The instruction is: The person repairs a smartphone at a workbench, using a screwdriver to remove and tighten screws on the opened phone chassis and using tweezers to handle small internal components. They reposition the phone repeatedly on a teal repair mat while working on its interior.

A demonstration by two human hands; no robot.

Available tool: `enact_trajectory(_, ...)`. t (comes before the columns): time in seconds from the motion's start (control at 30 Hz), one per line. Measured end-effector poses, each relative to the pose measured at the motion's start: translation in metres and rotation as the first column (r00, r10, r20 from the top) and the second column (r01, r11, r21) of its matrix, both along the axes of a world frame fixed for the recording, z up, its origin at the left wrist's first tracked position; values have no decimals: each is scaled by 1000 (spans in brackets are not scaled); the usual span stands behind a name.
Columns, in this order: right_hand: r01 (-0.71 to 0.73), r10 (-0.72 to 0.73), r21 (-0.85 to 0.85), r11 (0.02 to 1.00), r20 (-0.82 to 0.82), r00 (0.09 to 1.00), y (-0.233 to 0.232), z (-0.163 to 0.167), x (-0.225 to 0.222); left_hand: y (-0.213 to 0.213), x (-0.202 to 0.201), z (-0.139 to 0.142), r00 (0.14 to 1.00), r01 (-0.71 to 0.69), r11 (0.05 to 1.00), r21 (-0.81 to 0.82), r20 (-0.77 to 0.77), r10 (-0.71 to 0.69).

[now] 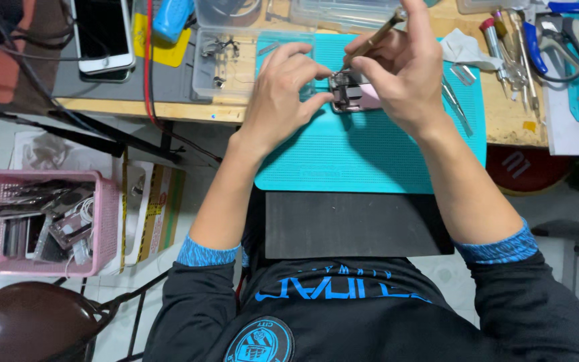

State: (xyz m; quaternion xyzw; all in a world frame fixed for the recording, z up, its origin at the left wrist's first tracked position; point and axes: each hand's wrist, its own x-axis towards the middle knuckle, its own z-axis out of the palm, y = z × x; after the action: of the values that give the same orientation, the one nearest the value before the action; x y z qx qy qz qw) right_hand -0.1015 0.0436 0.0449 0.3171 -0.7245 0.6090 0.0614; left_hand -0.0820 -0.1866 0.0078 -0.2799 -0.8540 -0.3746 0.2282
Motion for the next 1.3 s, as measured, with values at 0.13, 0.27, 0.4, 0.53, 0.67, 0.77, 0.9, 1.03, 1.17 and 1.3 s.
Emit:
enact_trajectory(0.13,84,-85,32,996,35,996,-8,16,0,-3,4,3,1000,-15,1000,-9,6,15)
enact_trajectory(0.27,177,-160,133,975,-128,979,0,17,1,5,0,6,997,29,995,-94,-70,-35)
enact_trajectory(0.4,318,-274,301,899,-179,945,22,3,-4,23,-9,1,993,70,972,-224,-81,-90)
enact_trajectory(0.53,429,-204,447,785,-467,860,47,-9,-13,35,-19,1,995,85,948,-306,-31,-99)
enact_trajectory(0.67,366,-205,520,772,-342,917,61,-16,-12,43,-17,8,995,98,964,-246,-4,-102)
enact_trajectory(0.77,301,-247,504,809,-173,953,62,-15,-14,44,-11,19,991,130,980,-154,49,-123)
enact_trajectory(0.9,275,-269,454,847,-80,960,62,-12,-21,44,-4,27,955,216,974,61,197,-224)
enact_trajectory(1.03,228,-245,307,924,21,969,62,-11,-30,42,-2,23,902,211,921,328,298,-312)
enact_trajectory(1.17,219,-247,166,961,167,955,62,-12,-33,55,-2,4,798,235,600,765,200,-569)
enact_trajectory(1.3,159,-162,34,987,202,966,60,-11,-22,68,-8,-13,779,49,476,878,264,-568)
